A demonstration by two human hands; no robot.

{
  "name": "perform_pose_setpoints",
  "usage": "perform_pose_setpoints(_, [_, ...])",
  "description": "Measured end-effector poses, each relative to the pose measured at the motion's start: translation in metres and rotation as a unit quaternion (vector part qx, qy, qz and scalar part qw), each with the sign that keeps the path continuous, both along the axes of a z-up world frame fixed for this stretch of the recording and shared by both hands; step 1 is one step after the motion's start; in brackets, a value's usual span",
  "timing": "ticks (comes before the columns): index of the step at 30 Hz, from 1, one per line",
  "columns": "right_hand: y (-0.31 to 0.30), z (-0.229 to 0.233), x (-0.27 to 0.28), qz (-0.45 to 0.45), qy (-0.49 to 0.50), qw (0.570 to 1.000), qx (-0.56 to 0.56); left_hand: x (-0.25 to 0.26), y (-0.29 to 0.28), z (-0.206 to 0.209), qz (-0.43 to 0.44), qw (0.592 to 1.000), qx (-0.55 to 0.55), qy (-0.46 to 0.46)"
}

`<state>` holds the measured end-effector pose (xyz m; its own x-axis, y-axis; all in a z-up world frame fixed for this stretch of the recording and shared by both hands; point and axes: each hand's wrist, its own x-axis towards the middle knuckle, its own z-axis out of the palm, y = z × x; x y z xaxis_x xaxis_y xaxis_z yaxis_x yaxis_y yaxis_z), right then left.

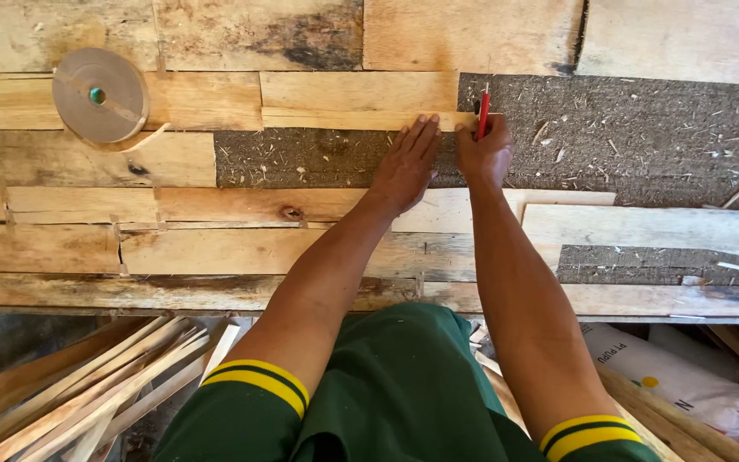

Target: Cut and fit thin wood strips to a workbench surface using a utility knife and adhesive.

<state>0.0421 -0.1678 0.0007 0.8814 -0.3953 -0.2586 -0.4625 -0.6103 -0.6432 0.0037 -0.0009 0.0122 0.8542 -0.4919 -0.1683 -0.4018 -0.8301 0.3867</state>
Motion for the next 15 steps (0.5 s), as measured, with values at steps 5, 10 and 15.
perform_pose_setpoints(5, [-0.004,-0.007,-0.042,0.070,-0.133,0.989,0.011,0.003,0.001,0.007,-0.008,1.000,0.006,0.022])
perform_pose_setpoints(10, [0.015,0.024,-0.077,0.154,-0.144,0.977,-0.014,0.004,-0.002,0.008,-0.010,0.999,0.024,0.023])
perform_pose_setpoints(15, [0.026,0.019,-0.096,0.148,-0.065,0.986,-0.029,0.004,-0.002,0.022,-0.015,0.999,0.037,0.023])
